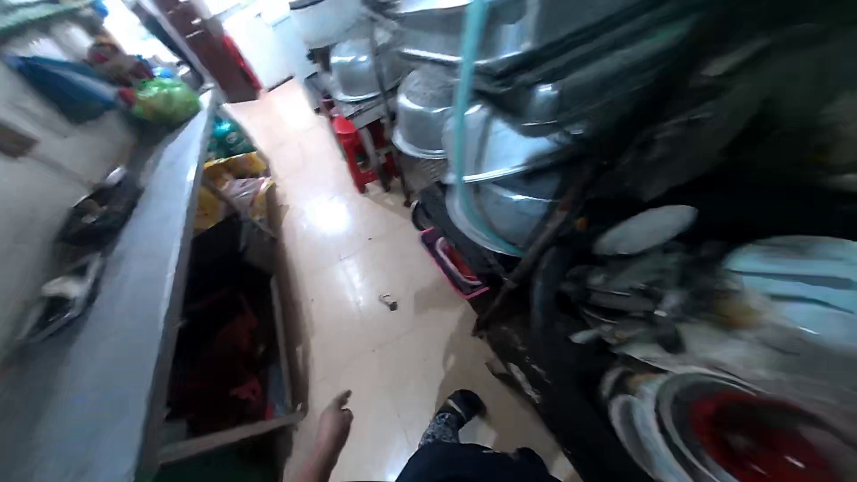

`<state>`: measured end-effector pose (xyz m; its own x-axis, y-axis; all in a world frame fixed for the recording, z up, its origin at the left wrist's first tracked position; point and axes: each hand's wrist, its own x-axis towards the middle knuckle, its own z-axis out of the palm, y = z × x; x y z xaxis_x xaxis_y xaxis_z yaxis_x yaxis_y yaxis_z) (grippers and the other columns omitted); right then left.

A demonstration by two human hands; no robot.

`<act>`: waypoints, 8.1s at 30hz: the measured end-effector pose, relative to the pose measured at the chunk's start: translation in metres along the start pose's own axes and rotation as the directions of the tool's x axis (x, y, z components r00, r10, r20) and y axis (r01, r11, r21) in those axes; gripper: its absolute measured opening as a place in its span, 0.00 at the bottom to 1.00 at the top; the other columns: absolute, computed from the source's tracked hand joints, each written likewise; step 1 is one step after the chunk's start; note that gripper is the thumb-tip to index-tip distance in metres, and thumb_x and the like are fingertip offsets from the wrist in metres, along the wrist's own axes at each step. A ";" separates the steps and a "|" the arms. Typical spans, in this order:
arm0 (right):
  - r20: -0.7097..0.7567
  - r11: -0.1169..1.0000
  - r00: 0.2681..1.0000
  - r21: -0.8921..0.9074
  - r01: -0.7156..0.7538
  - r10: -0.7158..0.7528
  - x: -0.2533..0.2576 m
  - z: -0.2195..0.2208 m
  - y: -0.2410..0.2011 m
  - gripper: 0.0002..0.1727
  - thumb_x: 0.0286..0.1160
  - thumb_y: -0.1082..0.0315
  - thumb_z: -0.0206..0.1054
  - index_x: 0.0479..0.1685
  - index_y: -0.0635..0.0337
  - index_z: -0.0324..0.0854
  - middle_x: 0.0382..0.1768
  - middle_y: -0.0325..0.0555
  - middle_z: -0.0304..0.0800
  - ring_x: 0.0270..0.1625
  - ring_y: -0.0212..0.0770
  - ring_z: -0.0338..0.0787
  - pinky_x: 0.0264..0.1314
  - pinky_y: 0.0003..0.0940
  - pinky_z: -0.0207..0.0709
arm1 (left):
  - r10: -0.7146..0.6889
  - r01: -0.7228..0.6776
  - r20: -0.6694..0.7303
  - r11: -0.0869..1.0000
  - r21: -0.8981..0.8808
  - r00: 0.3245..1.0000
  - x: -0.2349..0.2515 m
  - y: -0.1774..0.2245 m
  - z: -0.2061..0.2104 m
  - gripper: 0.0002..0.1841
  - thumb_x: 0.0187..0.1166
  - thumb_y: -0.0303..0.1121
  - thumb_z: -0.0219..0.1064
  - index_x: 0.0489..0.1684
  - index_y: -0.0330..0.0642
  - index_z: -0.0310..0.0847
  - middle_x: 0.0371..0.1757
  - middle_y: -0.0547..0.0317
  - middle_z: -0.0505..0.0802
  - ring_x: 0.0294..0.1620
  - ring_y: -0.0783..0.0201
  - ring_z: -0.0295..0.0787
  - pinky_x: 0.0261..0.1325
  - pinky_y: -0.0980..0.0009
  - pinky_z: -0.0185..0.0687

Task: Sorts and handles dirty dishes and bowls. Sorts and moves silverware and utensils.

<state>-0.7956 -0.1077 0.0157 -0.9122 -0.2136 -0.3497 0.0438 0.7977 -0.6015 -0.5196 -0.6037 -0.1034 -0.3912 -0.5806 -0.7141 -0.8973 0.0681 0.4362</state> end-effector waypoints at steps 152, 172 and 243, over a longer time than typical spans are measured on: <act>-0.413 0.004 0.532 0.792 0.610 0.739 -0.169 -0.012 0.127 0.35 0.70 0.81 0.51 0.80 0.42 0.63 0.49 0.48 0.93 0.36 0.47 0.97 0.31 0.43 0.93 | -0.005 -0.500 0.940 -0.846 -0.186 -0.341 -0.203 0.374 0.317 0.23 0.73 0.20 0.70 0.65 0.52 0.89 0.60 0.48 0.93 0.57 0.43 0.92 0.52 0.45 0.90; -0.401 0.039 0.499 0.807 0.589 0.768 -0.167 -0.010 0.126 0.35 0.68 0.79 0.51 0.78 0.41 0.65 0.52 0.47 0.92 0.40 0.46 0.97 0.30 0.44 0.92 | 0.635 -0.949 0.723 0.053 0.311 0.273 -0.189 0.385 0.341 0.27 0.86 0.25 0.60 0.85 0.49 0.72 0.84 0.49 0.78 0.79 0.49 0.79 0.77 0.46 0.75; -0.336 -0.010 0.430 0.779 0.627 0.838 -0.166 -0.015 0.128 0.39 0.70 0.84 0.50 0.82 0.36 0.60 0.56 0.46 0.89 0.40 0.46 0.96 0.33 0.46 0.92 | 0.528 -0.929 0.780 0.324 0.181 0.336 -0.157 0.433 0.271 0.16 0.87 0.33 0.63 0.70 0.42 0.82 0.65 0.52 0.90 0.63 0.59 0.87 0.67 0.53 0.83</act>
<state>-0.6446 0.0380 0.0075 -0.4927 0.7657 -0.4134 -0.2544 -0.5811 -0.7731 -0.9026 -0.2632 0.0488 -0.7651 0.4735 -0.4365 0.0358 0.7080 0.7053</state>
